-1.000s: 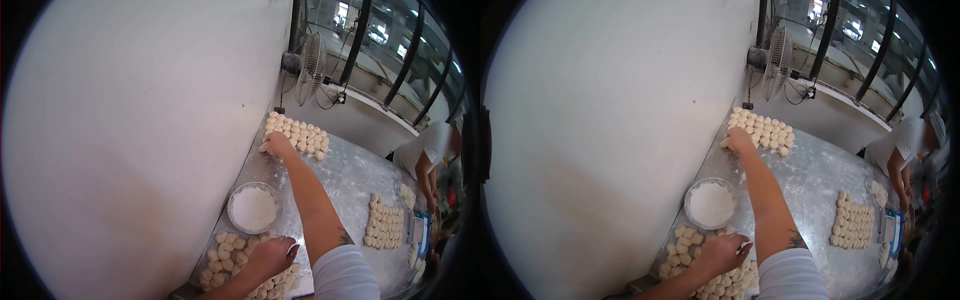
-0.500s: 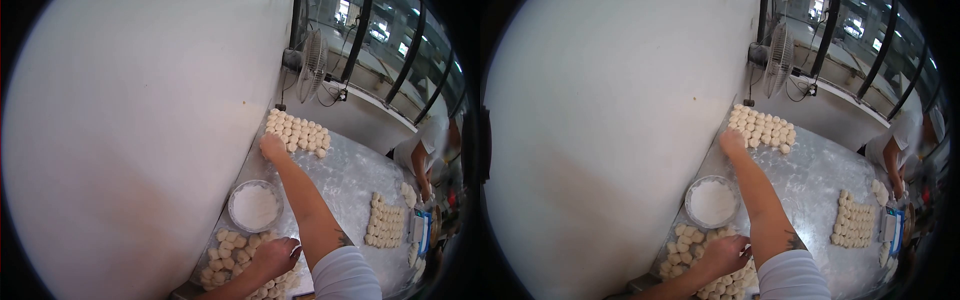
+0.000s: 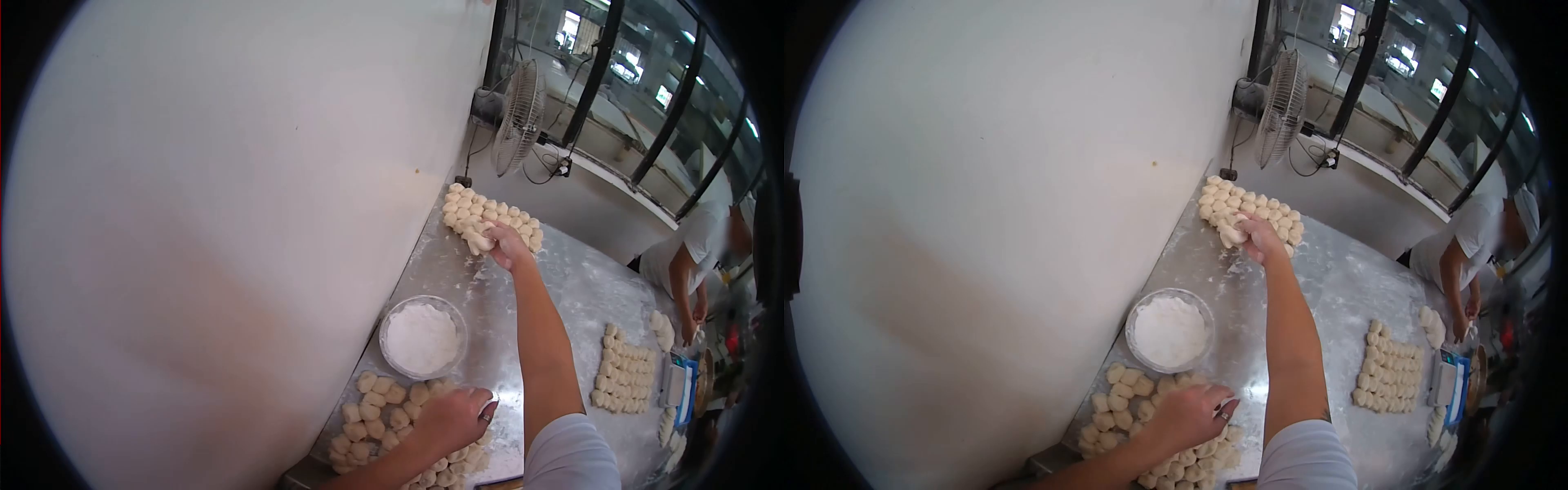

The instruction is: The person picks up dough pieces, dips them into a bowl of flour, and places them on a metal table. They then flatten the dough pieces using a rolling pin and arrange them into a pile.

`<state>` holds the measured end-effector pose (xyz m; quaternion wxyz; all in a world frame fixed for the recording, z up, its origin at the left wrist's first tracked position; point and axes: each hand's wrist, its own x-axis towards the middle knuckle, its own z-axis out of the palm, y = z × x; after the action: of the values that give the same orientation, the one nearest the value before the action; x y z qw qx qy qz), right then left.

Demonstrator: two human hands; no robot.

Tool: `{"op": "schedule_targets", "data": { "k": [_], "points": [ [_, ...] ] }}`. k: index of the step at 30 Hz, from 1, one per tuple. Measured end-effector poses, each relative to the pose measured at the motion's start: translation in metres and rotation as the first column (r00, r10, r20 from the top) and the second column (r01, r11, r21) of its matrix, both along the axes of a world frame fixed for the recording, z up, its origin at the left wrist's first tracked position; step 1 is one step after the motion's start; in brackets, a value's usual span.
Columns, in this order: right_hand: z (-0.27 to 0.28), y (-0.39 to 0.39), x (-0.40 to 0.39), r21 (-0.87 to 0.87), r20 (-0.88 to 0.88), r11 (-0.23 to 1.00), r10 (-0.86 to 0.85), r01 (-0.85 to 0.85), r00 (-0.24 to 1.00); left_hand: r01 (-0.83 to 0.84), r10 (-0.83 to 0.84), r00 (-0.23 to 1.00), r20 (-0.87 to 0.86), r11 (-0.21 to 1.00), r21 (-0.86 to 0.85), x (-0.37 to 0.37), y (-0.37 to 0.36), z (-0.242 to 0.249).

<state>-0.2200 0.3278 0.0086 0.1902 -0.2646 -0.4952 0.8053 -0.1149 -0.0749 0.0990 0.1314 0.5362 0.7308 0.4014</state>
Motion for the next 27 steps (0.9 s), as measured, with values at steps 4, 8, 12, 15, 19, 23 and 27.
{"op": "schedule_targets", "data": {
  "k": [4, 8, 12, 15, 19, 23, 27],
  "points": [
    [0.035, -0.02, 0.039, -0.105, -0.154, 0.994, 0.016, -0.032, 0.988, 0.022, -0.022, 0.999, 0.046, 1.0, -0.002, 0.0, -0.001, 0.0],
    [0.087, -0.063, 0.065, -0.076, -0.14, 0.993, 0.078, -0.089, 0.987, -0.009, 0.008, 1.0, 0.013, 0.999, 0.048, -0.007, -0.002, 0.008],
    [0.121, -0.112, 0.077, 0.265, 0.179, 0.909, 0.282, -0.322, 0.942, -0.104, 0.119, 0.992, -0.048, 0.962, 0.253, -0.009, -0.004, 0.017],
    [0.134, -0.18, 0.073, 0.694, 0.387, 0.513, 0.327, -0.506, 0.862, -0.056, 0.123, 0.987, -0.104, 0.866, 0.497, -0.006, -0.006, 0.032],
    [0.032, -0.252, 0.068, 0.862, 0.491, -0.295, 0.29, -0.411, 0.821, 0.053, 0.034, 0.991, -0.131, 0.791, 0.609, 0.008, -0.011, 0.04],
    [0.069, -0.258, 0.071, 0.774, 0.594, 0.041, 0.3, -0.632, 0.746, 0.1, 0.019, 0.983, -0.184, 0.78, 0.618, 0.017, -0.012, 0.037],
    [0.092, -0.22, 0.075, 0.848, 0.519, 0.083, 0.065, -0.523, 0.852, 0.128, -0.018, 0.983, -0.183, 0.78, 0.613, 0.017, -0.01, 0.036]
  ]
}}
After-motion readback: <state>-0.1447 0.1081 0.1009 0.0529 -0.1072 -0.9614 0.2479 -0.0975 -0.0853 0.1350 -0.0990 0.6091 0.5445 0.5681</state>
